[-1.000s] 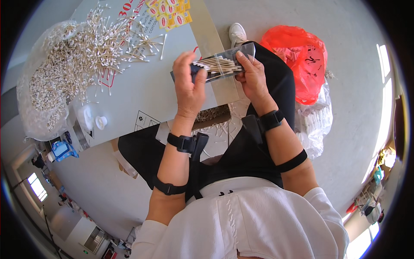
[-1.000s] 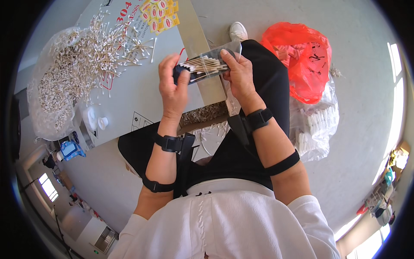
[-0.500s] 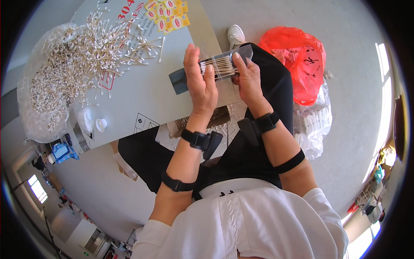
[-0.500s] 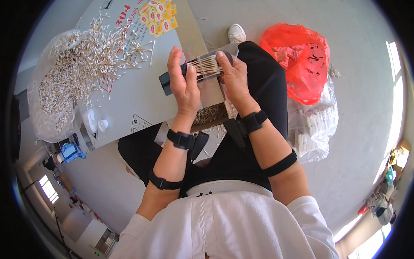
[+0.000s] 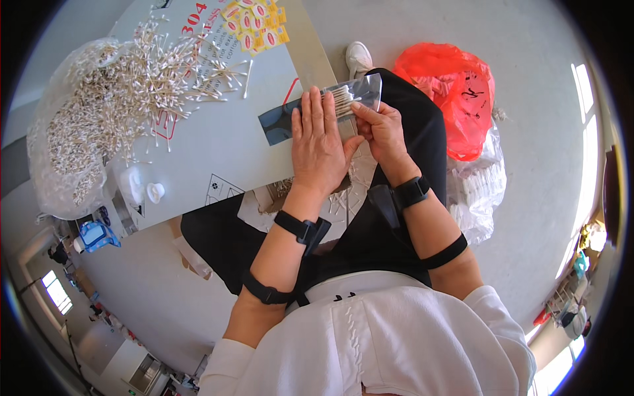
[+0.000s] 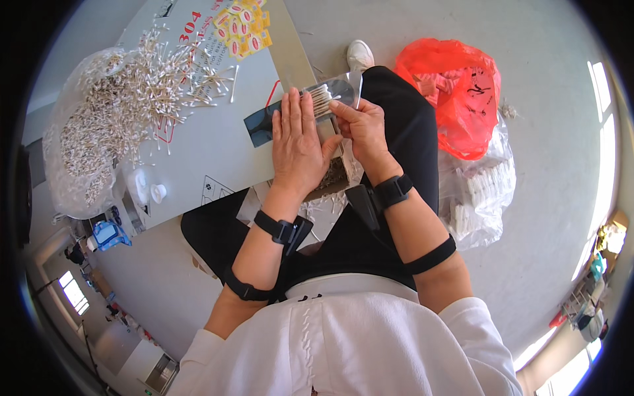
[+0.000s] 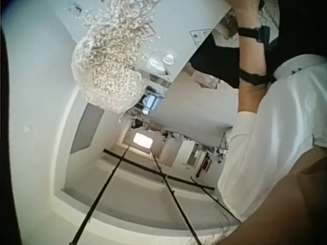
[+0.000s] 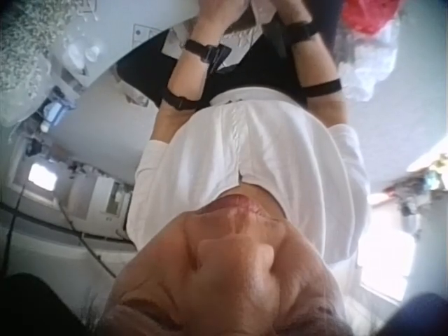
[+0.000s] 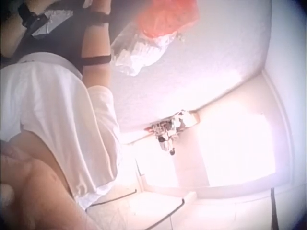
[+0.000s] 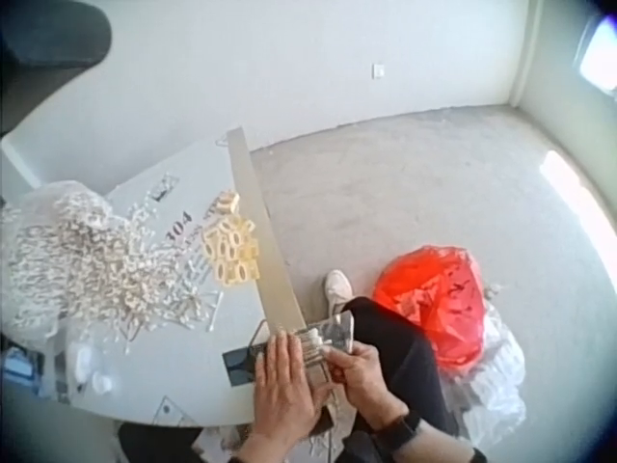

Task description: Manually sorting and packaging cotton swabs into plastic bags and applying labels.

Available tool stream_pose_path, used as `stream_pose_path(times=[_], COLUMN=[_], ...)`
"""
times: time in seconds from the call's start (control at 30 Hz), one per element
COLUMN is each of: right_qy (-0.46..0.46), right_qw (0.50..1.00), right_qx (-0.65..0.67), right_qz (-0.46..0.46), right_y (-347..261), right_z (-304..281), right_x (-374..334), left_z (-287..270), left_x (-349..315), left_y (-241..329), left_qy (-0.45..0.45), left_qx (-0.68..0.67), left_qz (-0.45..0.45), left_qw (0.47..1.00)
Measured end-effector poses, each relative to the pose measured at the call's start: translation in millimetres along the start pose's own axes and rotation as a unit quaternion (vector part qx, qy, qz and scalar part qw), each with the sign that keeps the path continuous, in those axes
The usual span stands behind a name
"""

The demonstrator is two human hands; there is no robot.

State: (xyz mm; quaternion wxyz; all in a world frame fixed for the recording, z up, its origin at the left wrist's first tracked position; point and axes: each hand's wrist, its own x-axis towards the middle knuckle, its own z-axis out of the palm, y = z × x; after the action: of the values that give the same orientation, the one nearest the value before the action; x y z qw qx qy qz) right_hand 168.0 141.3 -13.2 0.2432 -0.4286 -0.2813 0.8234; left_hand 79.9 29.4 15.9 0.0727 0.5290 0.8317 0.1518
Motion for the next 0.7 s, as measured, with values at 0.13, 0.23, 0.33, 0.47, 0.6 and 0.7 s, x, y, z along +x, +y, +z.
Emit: stream_pose_path(times=[0.13, 0.23, 0.33, 0.47, 0.6, 0.7], right_qy=[0.010, -0.006, 0.010, 0.020, -0.014, -0.023], right_qw=[0.999, 0.999, 1.000, 0.998, 0.992, 0.989], right_qx=[-0.041, -0.052, -0.018, -0.057, -0.117, -0.114], right_qz=[0.001, -0.001, 0.017, 0.001, -0.049, -0.089], right_y=[-0.4, -1.6, -4.2, -11.4, -6.3, -6.7], right_z=[4.0, 1.1, 2.9, 7.2, 12.7, 16.0], right_x=[1.5, 3.0, 1.7, 4.0, 5.0, 4.3], left_z=[-3.6, -7.8, -11.2, -13.5, -15.5, -14.7], left_x=[1.4, 6.0, 5.0, -11.4, -11.2, -10.3], left_y=[2.9, -0.3, -1.0, -3.5, -6.0, -8.4], left_qy=[-0.006, -0.008, -0.008, -0.009, -0.029, -0.028], left_qx=[0.012, 0.025, 0.024, 0.012, 0.054, 0.035], left_qz=[-0.010, -0.003, -0.012, -0.033, -0.008, -0.022], left_qw=[1.000, 1.000, 1.000, 0.999, 0.998, 0.999])
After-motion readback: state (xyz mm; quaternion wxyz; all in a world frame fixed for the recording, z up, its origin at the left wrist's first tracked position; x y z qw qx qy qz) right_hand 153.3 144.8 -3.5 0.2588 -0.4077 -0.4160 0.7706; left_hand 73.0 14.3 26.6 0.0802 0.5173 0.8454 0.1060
